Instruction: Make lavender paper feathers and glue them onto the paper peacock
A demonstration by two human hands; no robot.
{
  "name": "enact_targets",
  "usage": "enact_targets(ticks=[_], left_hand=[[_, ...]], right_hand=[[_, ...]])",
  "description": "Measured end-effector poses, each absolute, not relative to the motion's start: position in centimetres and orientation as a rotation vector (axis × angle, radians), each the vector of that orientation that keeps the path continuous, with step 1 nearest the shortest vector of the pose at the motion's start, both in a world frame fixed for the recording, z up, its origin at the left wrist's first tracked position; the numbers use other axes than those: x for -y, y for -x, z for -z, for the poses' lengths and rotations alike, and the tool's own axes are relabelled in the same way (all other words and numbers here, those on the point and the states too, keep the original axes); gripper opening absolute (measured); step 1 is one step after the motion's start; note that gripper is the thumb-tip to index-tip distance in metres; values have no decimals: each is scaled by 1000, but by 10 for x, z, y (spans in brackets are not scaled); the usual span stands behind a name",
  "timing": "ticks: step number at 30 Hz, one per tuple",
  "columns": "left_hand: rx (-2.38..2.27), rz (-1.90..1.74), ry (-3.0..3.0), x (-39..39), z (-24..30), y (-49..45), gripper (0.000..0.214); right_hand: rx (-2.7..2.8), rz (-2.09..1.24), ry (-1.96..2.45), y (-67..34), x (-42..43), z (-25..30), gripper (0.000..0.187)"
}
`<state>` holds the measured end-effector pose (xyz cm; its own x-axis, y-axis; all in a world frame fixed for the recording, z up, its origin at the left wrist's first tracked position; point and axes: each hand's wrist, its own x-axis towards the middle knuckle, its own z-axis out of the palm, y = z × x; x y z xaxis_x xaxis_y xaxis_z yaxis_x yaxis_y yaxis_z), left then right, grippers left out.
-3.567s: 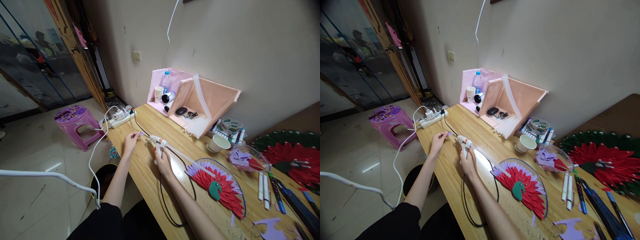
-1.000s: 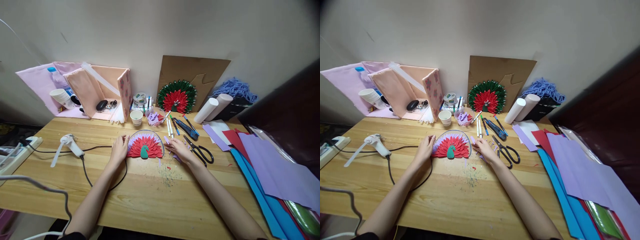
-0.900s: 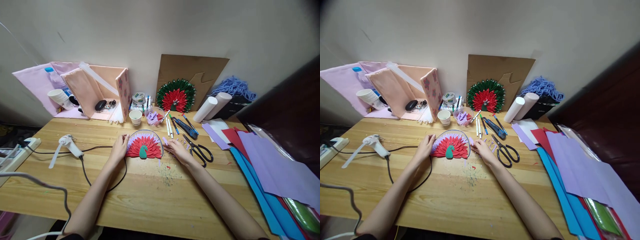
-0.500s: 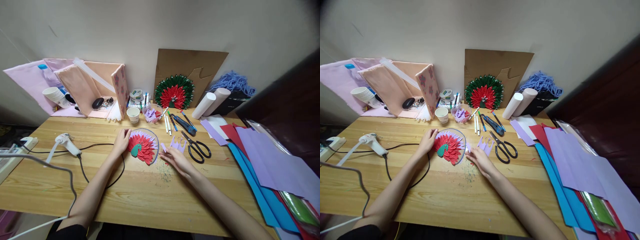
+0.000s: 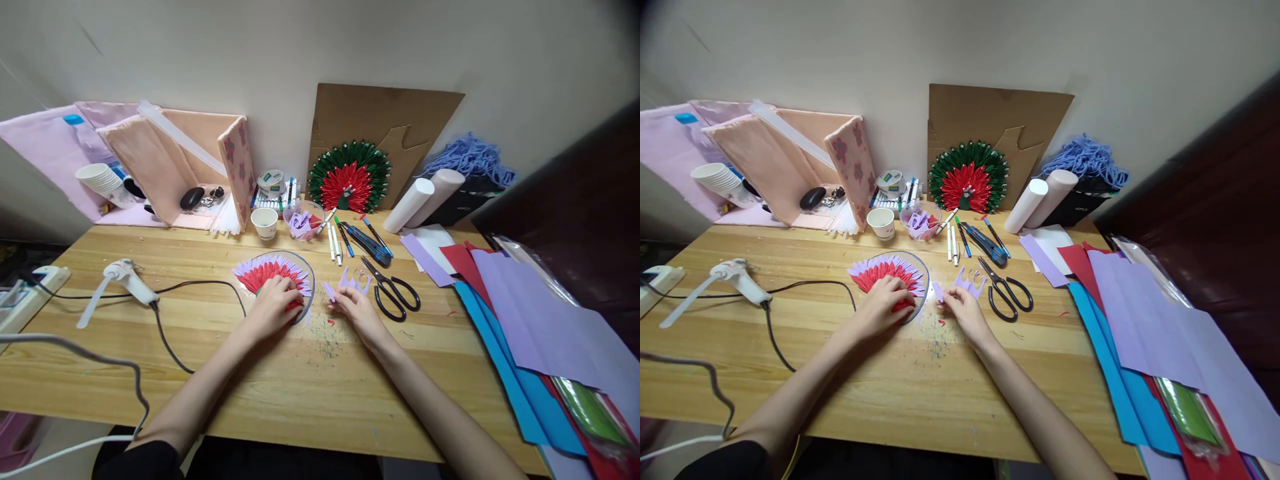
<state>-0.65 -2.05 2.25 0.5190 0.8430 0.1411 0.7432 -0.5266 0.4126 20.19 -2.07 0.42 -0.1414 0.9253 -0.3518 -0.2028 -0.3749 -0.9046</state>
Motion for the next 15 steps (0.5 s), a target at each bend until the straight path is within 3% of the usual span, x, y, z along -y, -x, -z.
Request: enact_targets(ticks=[15], left_hand=[[-1214,-550,-2347,11,-18,6,16]], right_hand=[[1051,-1565,1354,-200,19,-2,34]])
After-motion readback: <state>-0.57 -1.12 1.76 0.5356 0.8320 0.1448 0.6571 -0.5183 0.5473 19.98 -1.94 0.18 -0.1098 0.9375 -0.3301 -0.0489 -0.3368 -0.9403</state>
